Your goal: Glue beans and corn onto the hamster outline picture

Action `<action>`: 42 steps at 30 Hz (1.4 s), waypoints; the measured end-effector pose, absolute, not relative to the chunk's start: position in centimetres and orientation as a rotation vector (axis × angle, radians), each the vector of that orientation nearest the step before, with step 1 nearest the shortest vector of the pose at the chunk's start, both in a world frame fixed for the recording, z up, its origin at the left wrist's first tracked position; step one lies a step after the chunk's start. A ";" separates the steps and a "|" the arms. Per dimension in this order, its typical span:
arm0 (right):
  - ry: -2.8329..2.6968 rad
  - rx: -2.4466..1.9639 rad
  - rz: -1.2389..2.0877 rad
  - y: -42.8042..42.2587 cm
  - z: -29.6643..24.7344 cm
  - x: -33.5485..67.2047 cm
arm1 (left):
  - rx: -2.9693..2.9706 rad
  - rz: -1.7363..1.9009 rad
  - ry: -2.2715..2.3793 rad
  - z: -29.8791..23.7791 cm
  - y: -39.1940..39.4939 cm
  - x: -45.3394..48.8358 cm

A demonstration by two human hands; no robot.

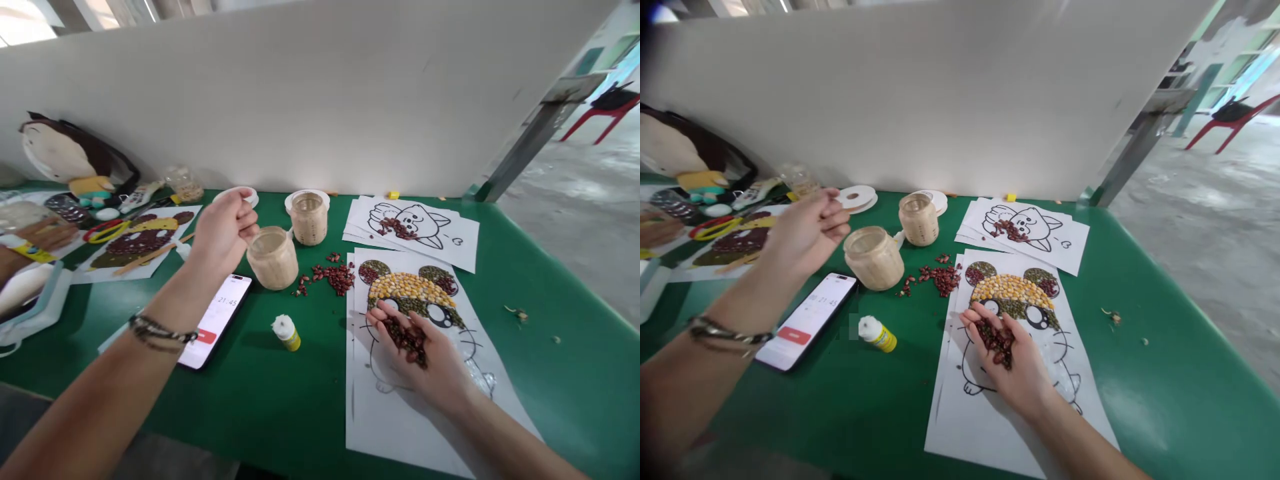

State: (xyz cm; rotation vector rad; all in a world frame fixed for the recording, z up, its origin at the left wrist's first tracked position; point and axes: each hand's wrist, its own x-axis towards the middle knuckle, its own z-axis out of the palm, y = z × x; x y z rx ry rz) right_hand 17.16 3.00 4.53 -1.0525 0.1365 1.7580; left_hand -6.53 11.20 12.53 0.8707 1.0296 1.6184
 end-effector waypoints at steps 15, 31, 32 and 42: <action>0.125 -1.047 1.688 3.2 4.2 17.3 | 1.012 1.531 1.131 9.9 14.1 -7.1; 0.142 -1.025 1.706 3.3 3.9 17.6 | 1.241 1.506 1.320 9.4 14.1 -7.0; 0.148 -1.015 1.709 3.3 3.8 17.7 | 1.275 1.497 1.349 9.4 14.1 -7.0; 0.125 -0.900 1.589 4.3 3.7 18.7 | 1.752 1.103 1.628 9.4 13.0 -7.1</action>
